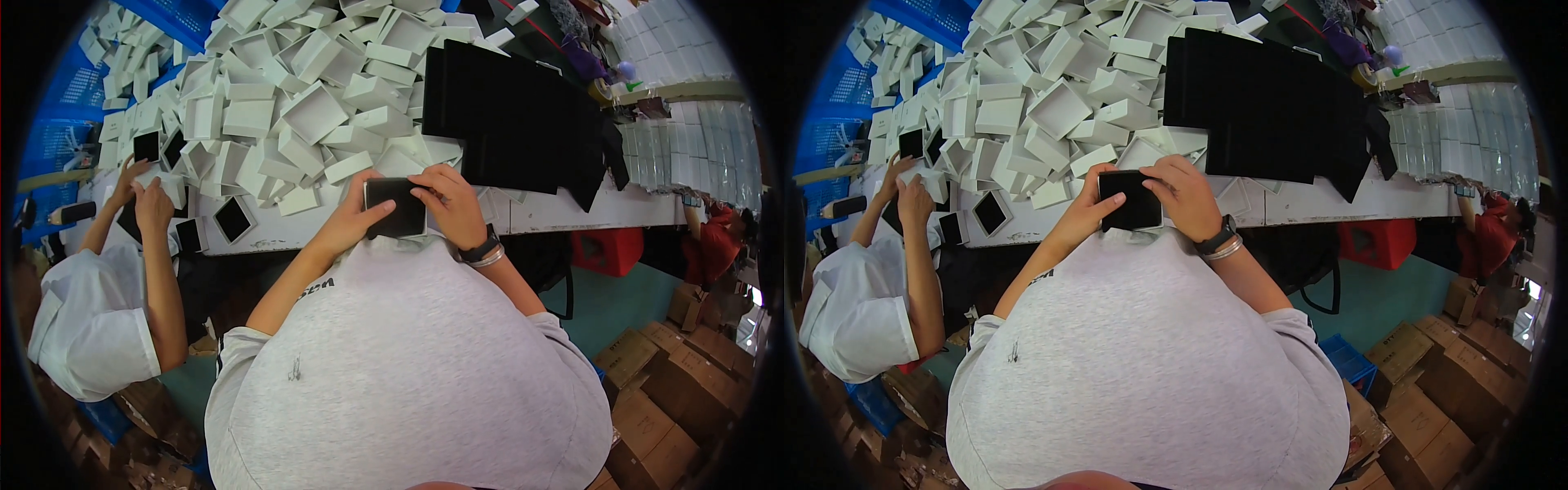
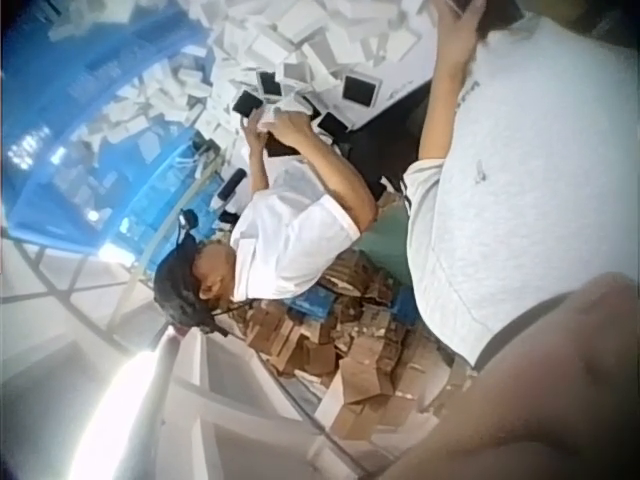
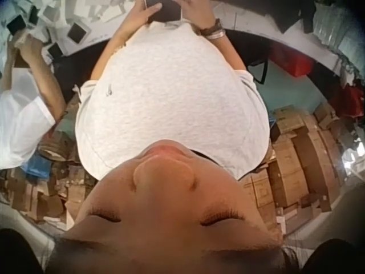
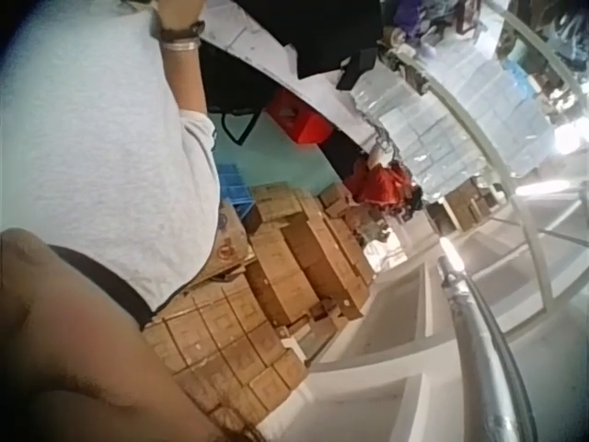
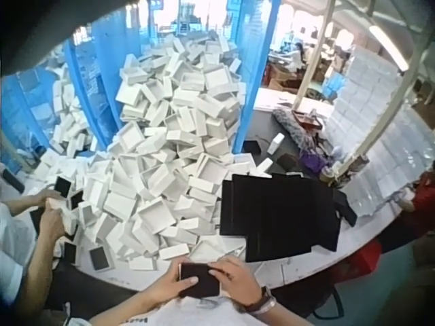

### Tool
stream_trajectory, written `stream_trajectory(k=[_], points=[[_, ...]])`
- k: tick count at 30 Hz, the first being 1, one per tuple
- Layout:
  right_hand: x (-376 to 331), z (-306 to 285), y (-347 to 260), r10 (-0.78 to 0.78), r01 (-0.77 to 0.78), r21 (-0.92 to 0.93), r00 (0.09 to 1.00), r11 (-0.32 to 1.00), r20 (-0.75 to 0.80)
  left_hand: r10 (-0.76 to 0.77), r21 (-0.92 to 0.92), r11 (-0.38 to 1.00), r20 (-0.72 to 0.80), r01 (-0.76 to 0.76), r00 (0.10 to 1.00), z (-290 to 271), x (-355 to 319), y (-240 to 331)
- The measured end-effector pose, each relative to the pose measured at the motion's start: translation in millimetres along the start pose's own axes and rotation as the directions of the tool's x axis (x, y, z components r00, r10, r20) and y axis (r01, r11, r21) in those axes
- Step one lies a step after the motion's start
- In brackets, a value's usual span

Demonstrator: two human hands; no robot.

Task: Packaging electronic components into white gift boxes and applying black foam inserts on an assembly line.

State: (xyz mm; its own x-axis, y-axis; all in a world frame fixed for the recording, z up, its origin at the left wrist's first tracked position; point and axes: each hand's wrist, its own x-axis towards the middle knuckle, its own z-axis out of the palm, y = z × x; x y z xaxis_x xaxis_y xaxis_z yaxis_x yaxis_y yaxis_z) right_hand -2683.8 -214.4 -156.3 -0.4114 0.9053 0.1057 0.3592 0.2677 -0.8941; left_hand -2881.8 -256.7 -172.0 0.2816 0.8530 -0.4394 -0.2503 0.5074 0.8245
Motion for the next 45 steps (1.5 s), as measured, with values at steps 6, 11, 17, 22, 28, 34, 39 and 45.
stream_trajectory(k=[6, 11, 17, 22, 28, 34, 39, 45], points=[[-0.4, 20.5, 6.1, 0.127, -0.135, -0.021, 0.963, 0.991, -0.238, 0.117, 0.137, 0.984, -0.02, -0.113, 0.993, 1.3, -3.0, 4.1], [-8.7, 22.7, 23.0, 0.363, -0.435, 0.686, 0.895, 0.583, 0.259, 0.121, 0.161, 0.98, 0.005, -0.12, 0.993, -0.7, -1.6, 1.8], [-7.3, 24.9, 10.0, 0.41, -0.416, 0.625, 0.897, 0.661, 0.164, 0.153, 0.09, 0.986, -0.105, -0.144, 0.983, -9.1, 10.7, -18.0], [-9.0, 23.3, 20.6, 0.439, -0.438, 0.438, 0.892, 0.785, 0.104, 0.048, 0.251, 0.968, -0.07, -0.029, 0.996, 8.3, -1.5, 9.7], [-10.2, 29.9, 27.8, 0.385, -0.378, 0.287, 0.922, 0.88, 0.036, 0.192, 0.303, 0.941, -0.119, -0.149, 0.974, -7.3, 9.5, -10.1], [-14.2, 33.2, 29.7, 0.325, -0.338, 0.142, 0.94, 0.93, 0.106, 0.244, 0.546, 0.83, -0.179, -0.11, 0.953, -5.1, 4.7, 1.5], [-8.4, 28.9, 6.7, 0.37, -0.374, 0.246, 0.927, 0.894, 0.062, 0.147, 0.449, 0.89, -0.122, -0.077, 0.982, -4.8, -6.7, 2.5], [-9.1, 38.8, 38.9, 0.471, -0.473, 0.064, 0.881, 0.879, 0.038, -0.041, 0.454, 0.891, 0.012, 0.031, 0.999, -5.8, -17.1, 15.6]])
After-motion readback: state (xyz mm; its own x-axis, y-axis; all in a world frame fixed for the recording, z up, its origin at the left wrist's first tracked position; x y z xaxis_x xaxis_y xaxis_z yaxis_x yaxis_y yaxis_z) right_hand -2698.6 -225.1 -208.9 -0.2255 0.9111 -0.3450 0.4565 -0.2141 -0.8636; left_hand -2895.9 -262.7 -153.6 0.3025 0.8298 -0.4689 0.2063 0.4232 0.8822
